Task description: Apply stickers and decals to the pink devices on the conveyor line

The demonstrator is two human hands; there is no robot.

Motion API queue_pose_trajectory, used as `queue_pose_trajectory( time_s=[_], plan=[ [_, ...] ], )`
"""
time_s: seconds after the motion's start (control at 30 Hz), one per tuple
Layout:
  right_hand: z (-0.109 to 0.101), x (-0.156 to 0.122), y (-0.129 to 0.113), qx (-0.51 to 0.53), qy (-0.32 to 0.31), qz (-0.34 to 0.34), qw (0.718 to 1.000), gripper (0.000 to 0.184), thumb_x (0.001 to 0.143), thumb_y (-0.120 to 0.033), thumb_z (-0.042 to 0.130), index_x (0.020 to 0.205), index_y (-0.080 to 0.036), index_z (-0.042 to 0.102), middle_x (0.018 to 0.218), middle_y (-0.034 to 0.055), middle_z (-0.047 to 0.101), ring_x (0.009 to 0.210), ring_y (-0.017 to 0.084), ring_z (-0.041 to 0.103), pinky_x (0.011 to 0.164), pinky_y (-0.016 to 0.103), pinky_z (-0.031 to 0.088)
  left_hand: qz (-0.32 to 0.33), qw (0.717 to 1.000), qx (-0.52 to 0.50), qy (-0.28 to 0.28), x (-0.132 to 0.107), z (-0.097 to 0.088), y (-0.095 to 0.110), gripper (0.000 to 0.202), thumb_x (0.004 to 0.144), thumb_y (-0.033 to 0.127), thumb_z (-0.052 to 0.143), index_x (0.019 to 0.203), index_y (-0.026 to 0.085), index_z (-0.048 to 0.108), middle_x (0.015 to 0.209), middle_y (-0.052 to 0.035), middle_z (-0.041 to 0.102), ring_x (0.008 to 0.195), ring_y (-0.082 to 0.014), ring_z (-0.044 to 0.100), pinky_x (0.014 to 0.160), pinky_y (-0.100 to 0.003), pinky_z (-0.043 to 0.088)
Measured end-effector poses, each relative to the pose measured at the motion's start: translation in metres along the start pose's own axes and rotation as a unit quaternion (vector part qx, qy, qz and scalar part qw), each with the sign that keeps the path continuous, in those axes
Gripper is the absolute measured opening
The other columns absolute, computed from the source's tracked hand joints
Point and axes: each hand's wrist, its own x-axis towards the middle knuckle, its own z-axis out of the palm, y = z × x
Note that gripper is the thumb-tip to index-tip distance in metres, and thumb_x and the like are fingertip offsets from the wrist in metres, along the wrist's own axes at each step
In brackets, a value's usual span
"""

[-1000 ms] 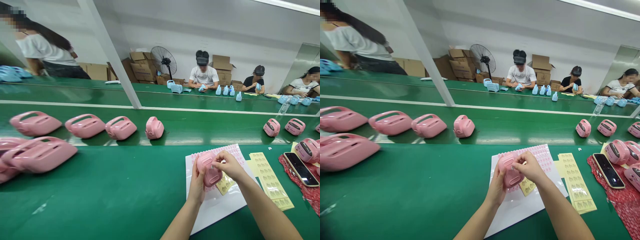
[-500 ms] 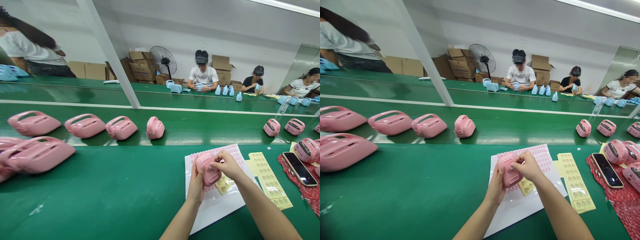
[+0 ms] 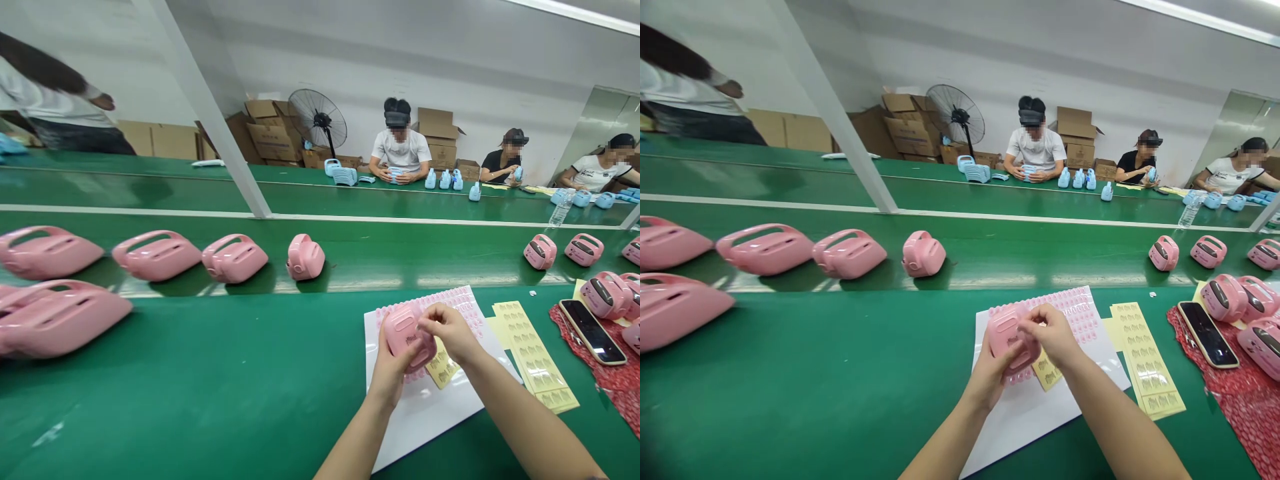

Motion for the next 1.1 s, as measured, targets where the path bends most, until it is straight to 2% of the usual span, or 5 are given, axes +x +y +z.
queue_pose_trajectory(
  time_s=[0.1,0.3,0.5,0.7,1.1],
  plan=[
    [-0.020,0.005,0.011,0.018,0.019,0.044,0.999,0.018,0.063,-0.036,0.058,0.063,-0.019,0.052,0.064,-0.0013,0.049,0.059,0.012,0.044,0.058,0.027,0.037,-0.003,0.999,-0.029,0.030,0.005,-0.004,0.005,0.069,0.052,0.015,0.076,0.115,0.025,0.049,0.085,-0.0008,0.066,0.074,-0.0182,0.063,0.061,-0.025,0.051],
    [-0.052,-0.004,0.055,-0.307,0.063,0.095,0.945,0.008,0.062,-0.016,0.059,0.055,-0.017,0.056,0.073,0.0018,0.049,0.066,0.015,0.049,0.066,0.029,0.040,-0.042,0.978,-0.175,0.107,0.012,-0.008,0.024,0.034,0.077,0.026,0.054,0.110,0.023,0.055,0.075,-0.0017,0.068,0.065,-0.0184,0.064,0.067,-0.035,0.052],
    [-0.062,-0.001,0.066,-0.442,0.010,0.044,0.896,0.020,0.067,-0.016,0.059,0.087,-0.020,0.061,0.087,0.0037,0.052,0.070,0.016,0.053,0.065,0.028,0.040,-0.056,0.967,-0.232,0.090,0.013,-0.013,0.022,0.037,0.082,0.042,0.043,0.117,0.030,0.050,0.096,-0.0043,0.067,0.076,-0.0212,0.064,0.070,-0.044,0.050],
    [-0.100,0.057,0.051,-0.517,0.083,0.012,0.852,0.034,0.081,-0.009,0.039,0.111,-0.019,0.052,0.109,0.0106,0.049,0.088,0.018,0.054,0.070,0.027,0.038,-0.077,0.950,-0.302,0.003,0.019,-0.025,0.004,0.049,0.080,0.047,0.044,0.125,0.028,0.042,0.100,-0.0096,0.066,0.087,-0.0278,0.062,0.072,-0.045,0.050],
    [-0.112,0.066,0.055,-0.468,0.106,-0.020,0.877,0.013,0.074,-0.010,0.049,0.074,-0.020,0.057,0.089,0.0046,0.053,0.079,0.017,0.050,0.063,0.026,0.035,-0.084,0.935,-0.345,0.008,0.021,-0.026,-0.002,0.051,0.078,0.048,0.045,0.124,0.025,0.042,0.098,-0.0108,0.065,0.086,-0.0272,0.062,0.072,-0.043,0.051]
  ],
)
